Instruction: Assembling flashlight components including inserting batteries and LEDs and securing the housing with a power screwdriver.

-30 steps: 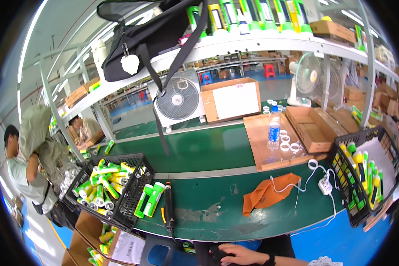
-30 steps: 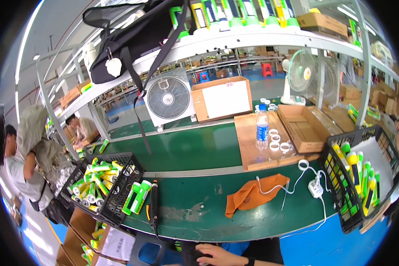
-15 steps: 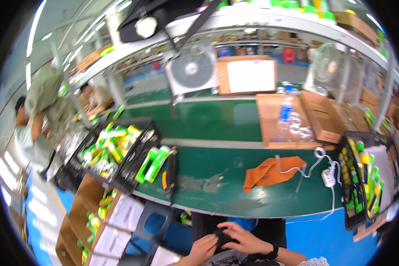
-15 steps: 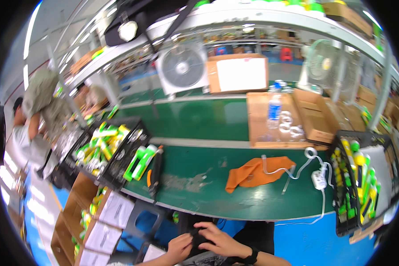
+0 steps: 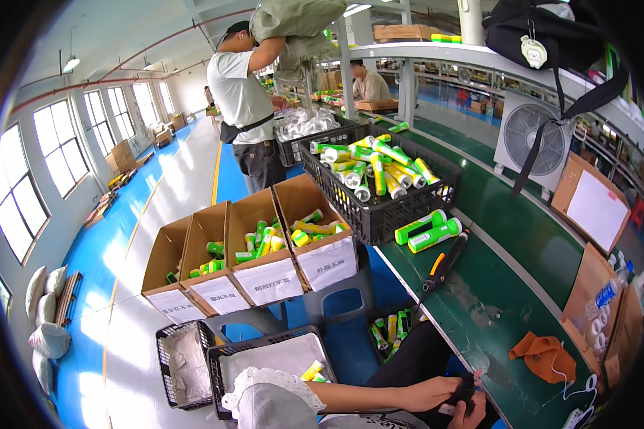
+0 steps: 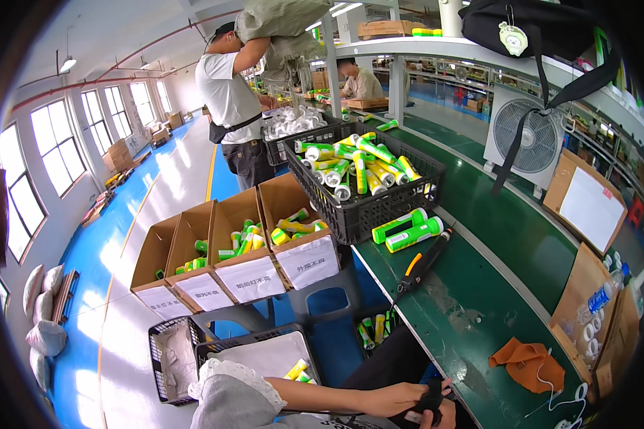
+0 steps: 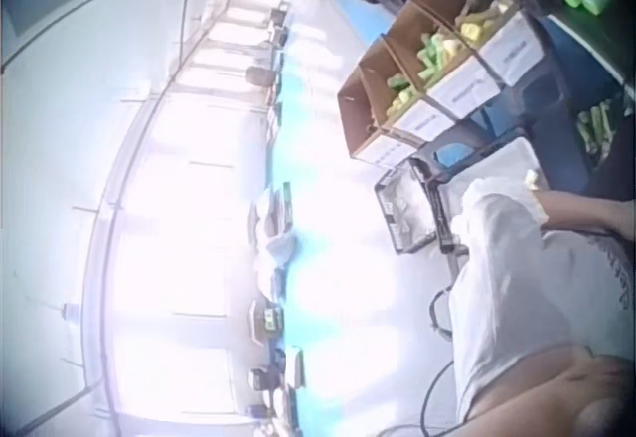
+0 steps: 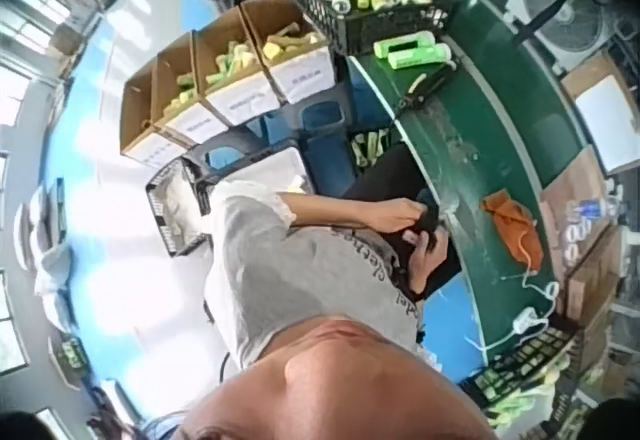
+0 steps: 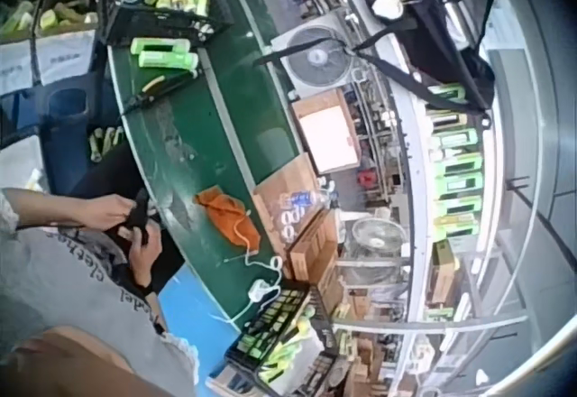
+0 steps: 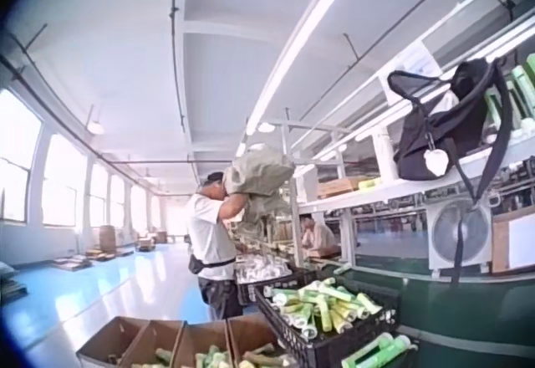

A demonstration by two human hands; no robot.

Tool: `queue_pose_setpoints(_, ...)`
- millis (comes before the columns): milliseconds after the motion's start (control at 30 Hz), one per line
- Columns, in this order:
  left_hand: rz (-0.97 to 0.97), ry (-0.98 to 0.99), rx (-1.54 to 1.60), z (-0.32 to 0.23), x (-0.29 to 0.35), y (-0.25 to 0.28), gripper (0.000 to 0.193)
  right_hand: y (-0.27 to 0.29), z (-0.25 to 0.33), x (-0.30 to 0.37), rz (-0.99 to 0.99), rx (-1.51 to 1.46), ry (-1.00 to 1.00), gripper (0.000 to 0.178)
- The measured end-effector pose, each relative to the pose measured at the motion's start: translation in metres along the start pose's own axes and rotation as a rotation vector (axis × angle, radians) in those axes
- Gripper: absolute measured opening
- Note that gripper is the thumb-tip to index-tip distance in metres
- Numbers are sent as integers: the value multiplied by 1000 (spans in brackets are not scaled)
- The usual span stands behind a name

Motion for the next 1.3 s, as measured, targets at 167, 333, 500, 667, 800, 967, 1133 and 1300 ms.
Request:
queue_pose_setpoints(167,-18,-206,29,-35,-9,10,58,7,2,-5,-22,-90,27,31)
queue_pose_setpoints(333,189,-232,100,-60,-30,13,62,17,21,-24,-42,-80,116,29)
queue_pose_setpoints(500,168,-345,97,-93,-52,26,69,25,28,-37,-127,-139,214,26)
queue_pose_setpoints(667,72,-622,120,-129,-43,24,68,33,76,-47,-114,-108,449,27)
queue_pose_setpoints(800,-182,-339,-106,-114,-60,49,91,22,51,-59,10,-197,170,25)
queue_pose_setpoints(967,-427,-374,-192,-92,-83,59,88,0,57,-53,53,-117,304,20)
queue_pose_setpoints(1133,-590,-580,-1025,-140,-78,40,23,-24,61,-43,154,-33,330,9)
queue_pose_setpoints(1300,-300,-425,-292,-137,-90,43,12,-28,44,-50,199,-143,220,12)
Point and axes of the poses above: each hand's wrist, its own x-axis away from the middle knuckle, its own y-axis out of the back of the hand, z = x × y, the point moved 8 cm from there along -x, towards the middle knuckle
